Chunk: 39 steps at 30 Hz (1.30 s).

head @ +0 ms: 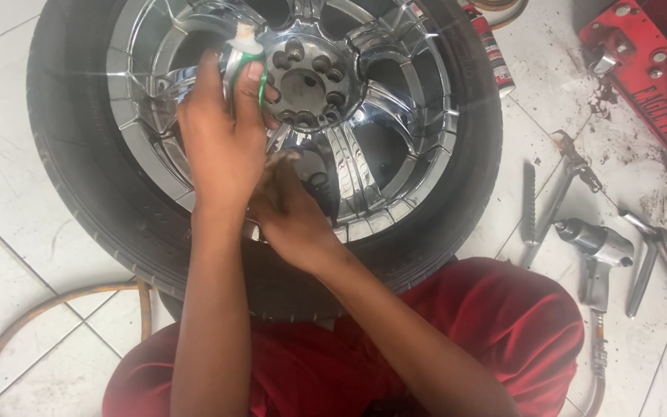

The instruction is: Apply polishing compound and rub a chrome car wheel with a cloth.

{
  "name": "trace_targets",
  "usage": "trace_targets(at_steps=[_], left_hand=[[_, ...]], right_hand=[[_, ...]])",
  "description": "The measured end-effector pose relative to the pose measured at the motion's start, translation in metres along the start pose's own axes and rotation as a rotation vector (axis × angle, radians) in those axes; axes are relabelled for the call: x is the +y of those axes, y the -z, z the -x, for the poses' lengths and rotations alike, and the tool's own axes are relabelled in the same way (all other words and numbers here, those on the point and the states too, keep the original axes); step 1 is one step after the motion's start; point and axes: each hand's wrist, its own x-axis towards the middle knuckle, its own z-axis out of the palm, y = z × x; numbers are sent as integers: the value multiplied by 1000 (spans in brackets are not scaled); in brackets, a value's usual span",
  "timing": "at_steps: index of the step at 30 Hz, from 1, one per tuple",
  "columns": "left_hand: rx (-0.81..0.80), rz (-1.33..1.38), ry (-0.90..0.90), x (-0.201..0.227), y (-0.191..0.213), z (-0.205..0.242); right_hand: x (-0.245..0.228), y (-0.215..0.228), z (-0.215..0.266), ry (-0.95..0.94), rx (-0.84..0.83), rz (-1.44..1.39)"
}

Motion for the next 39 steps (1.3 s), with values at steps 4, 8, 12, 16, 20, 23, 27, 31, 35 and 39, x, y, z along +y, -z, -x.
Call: trace_targets(at_steps=[4, 8, 12, 16, 20, 23, 27, 31, 35, 39], left_hand=[[-14, -24, 24, -4, -1, 1], [-7, 25, -19, -2, -1, 2], [26, 86, 27, 3, -1, 3], [16, 92, -29, -3, -2, 2], [11, 57, 4, 3, -1, 2], [6, 63, 19, 8, -1, 2], [1, 119, -29, 1, -5, 5], [-11, 25, 69, 14, -5, 4], [-25, 39, 3, 10, -8, 5], [-23, 39, 20, 7, -7, 5]], right_hand=[[-12, 10, -8, -398, -120, -57], [22, 7, -7, -288, 26, -212], [4, 13, -10, -458, 135, -577], [28, 3, -25, -690, 499, -919], [60, -2, -26, -671, 352, -1146], [40, 5, -28, -758, 305, -1177], [35, 7, -37, -897, 296, -1208], [46, 0, -44, -905, 347, -1211], [32, -1, -45, -953, 475, -933], [59, -12, -41, -724, 595, -1070]])
